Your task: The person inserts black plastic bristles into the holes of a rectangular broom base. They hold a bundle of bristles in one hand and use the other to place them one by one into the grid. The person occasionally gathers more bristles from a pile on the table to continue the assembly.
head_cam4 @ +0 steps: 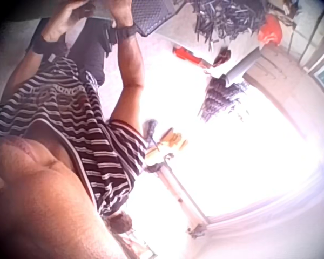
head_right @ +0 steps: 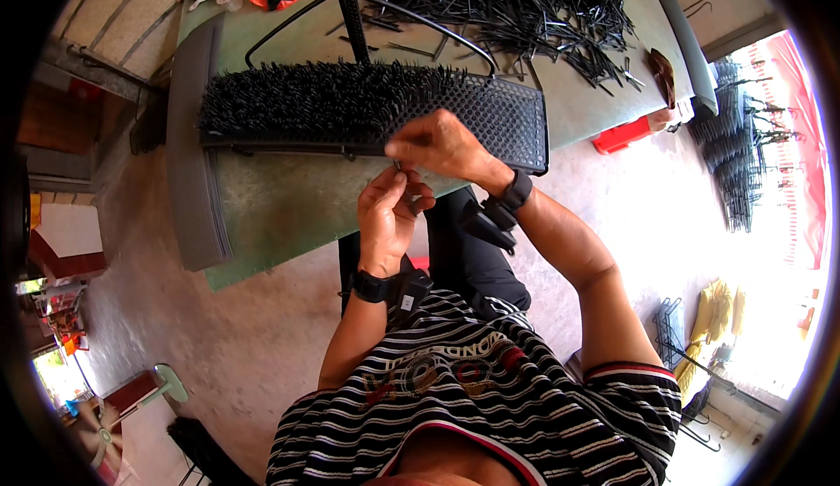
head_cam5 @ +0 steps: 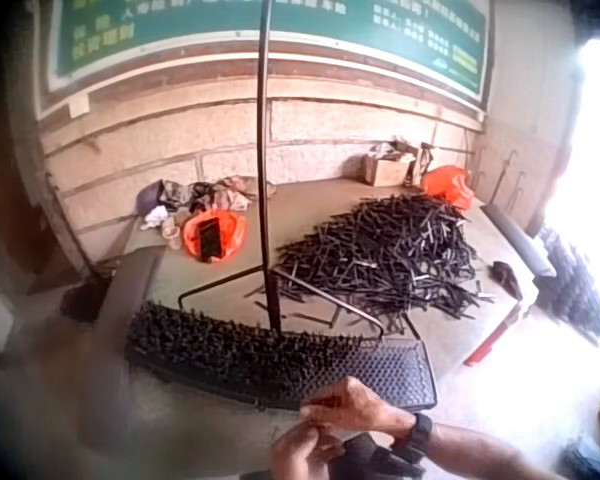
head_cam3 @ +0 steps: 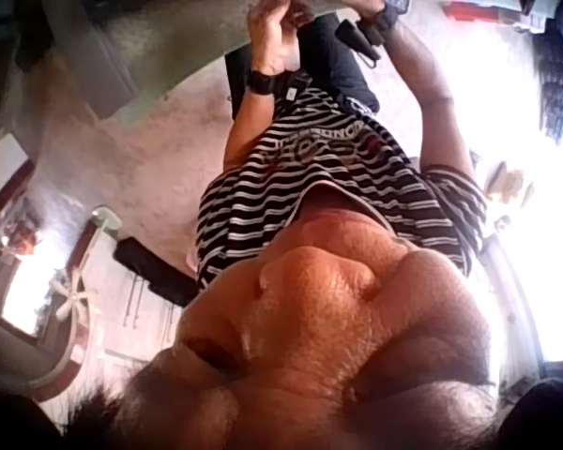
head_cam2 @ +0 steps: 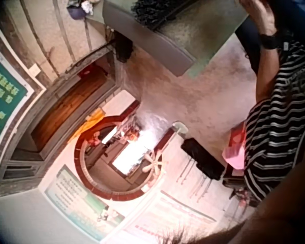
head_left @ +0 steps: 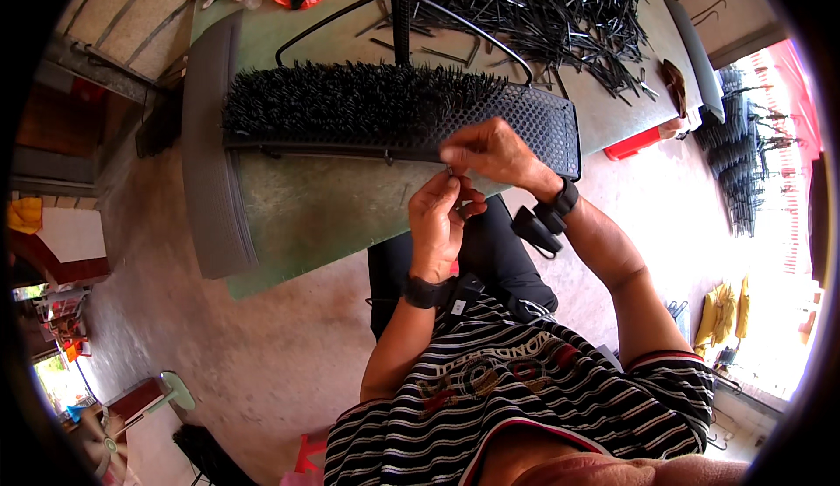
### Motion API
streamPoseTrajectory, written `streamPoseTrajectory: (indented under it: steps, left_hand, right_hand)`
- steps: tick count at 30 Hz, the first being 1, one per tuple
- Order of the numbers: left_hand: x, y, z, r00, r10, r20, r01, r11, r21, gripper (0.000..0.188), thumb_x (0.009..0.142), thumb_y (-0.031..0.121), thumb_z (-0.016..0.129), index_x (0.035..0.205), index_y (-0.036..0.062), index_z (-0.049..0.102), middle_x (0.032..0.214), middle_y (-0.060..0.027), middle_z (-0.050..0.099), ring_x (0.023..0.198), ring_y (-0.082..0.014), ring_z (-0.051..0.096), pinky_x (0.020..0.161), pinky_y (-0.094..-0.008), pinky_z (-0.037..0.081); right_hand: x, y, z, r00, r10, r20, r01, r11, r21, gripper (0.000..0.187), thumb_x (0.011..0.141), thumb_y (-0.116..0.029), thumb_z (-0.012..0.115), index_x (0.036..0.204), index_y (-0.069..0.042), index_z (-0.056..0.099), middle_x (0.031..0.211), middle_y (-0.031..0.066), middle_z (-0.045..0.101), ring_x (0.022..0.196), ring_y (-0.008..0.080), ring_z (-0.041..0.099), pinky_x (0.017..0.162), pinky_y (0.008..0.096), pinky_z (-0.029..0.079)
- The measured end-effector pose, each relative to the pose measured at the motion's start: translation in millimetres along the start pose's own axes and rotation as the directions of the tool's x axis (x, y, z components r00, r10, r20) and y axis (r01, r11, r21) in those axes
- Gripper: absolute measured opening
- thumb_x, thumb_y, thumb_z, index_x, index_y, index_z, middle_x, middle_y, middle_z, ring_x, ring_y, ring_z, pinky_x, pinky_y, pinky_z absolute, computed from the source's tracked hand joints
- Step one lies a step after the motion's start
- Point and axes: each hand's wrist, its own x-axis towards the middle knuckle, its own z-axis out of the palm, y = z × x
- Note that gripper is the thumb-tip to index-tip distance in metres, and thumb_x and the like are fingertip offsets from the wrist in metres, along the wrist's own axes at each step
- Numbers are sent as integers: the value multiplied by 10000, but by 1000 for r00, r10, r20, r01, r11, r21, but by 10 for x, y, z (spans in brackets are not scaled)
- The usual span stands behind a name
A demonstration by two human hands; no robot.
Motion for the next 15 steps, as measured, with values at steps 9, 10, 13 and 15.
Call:
streamPoseTrajectory:
  steps: [9, 10, 13, 15]
  left_hand:
    - [-123, 55, -99, 965, -248, -81, 261, 928, 265, 365, 906, 259, 584, 1188, 28, 556, 975, -94, 632, 809, -187, 639, 686, -289, 528]
    - [-132, 39, -121, 969, -241, -55, 247, 924, 292, 351, 908, 245, 581, 1183, 29, 561, 970, -90, 633, 805, -181, 639, 683, -283, 526]
    - [-142, 13, -164, 975, -223, 6, 207, 914, 350, 310, 912, 205, 574, 1169, 33, 573, 954, -76, 638, 794, -167, 638, 671, -265, 522]
    - [-134, 24, -174, 977, -212, 21, 191, 912, 362, 287, 913, 179, 569, 1161, 34, 581, 944, -67, 640, 792, -161, 637, 662, -255, 521]
  right_hand:
    - [106, -215, 241, 876, -78, -476, 131, 988, 78, 153, 818, -83, 664, 928, 12, 616, 724, 72, 665, 572, 82, 612, 488, 215, 471]
    - [139, -196, 290, 836, -130, -533, 194, 979, 65, 157, 820, -69, 659, 946, 8, 605, 739, 74, 667, 575, 82, 617, 487, 211, 472]
    - [229, -75, 384, 778, -336, -530, 298, 941, -160, 194, 835, -35, 633, 1006, -9, 545, 768, 97, 668, 607, 123, 654, 502, 232, 496]
    - [258, -29, 411, 749, -434, -500, 340, 900, -271, 190, 844, -24, 618, 1003, -13, 515, 781, 104, 665, 636, 152, 671, 513, 249, 508]
